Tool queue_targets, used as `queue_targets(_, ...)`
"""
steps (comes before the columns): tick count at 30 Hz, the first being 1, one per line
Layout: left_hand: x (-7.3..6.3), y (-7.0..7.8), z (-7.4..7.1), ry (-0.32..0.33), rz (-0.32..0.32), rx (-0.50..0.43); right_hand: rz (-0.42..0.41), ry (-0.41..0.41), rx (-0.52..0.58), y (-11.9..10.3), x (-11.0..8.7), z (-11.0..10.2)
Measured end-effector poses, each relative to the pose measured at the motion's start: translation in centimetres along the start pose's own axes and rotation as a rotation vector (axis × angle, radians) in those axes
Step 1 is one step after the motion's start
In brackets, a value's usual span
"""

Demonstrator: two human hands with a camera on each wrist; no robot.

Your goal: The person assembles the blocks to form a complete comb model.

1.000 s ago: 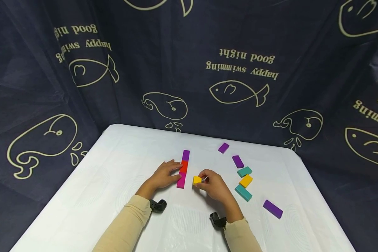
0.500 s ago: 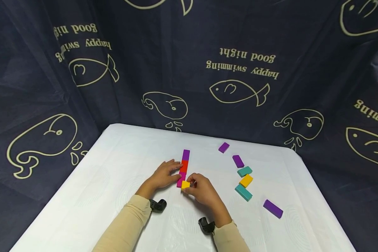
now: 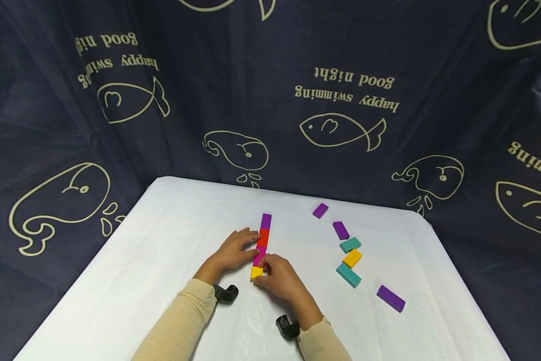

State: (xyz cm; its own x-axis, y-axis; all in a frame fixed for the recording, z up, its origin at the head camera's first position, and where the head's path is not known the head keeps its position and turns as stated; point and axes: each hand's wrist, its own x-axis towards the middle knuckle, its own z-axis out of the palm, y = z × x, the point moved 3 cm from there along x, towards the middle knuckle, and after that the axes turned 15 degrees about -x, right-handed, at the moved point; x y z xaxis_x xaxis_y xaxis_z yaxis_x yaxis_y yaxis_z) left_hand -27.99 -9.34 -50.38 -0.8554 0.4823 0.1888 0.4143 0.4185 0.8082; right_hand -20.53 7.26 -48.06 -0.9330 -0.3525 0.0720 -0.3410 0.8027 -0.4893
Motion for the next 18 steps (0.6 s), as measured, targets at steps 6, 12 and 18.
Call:
queue_targets(6,0.0,0.06,0.06,-0.001,0.007,0.004,0.008,0.022,-0.072,-0.33,-0.12,0.49)
queue_targets(12,0.01,0.09,0.06,0.002,0.003,0.008,0.009,0.038,-0.078,-0.27,-0.02,0.54)
queue_targets(18,0.04,-0.07,0.07,0.007,-0.007,0.014,0.012,0.054,-0.091,-0.01,0.24,0.67)
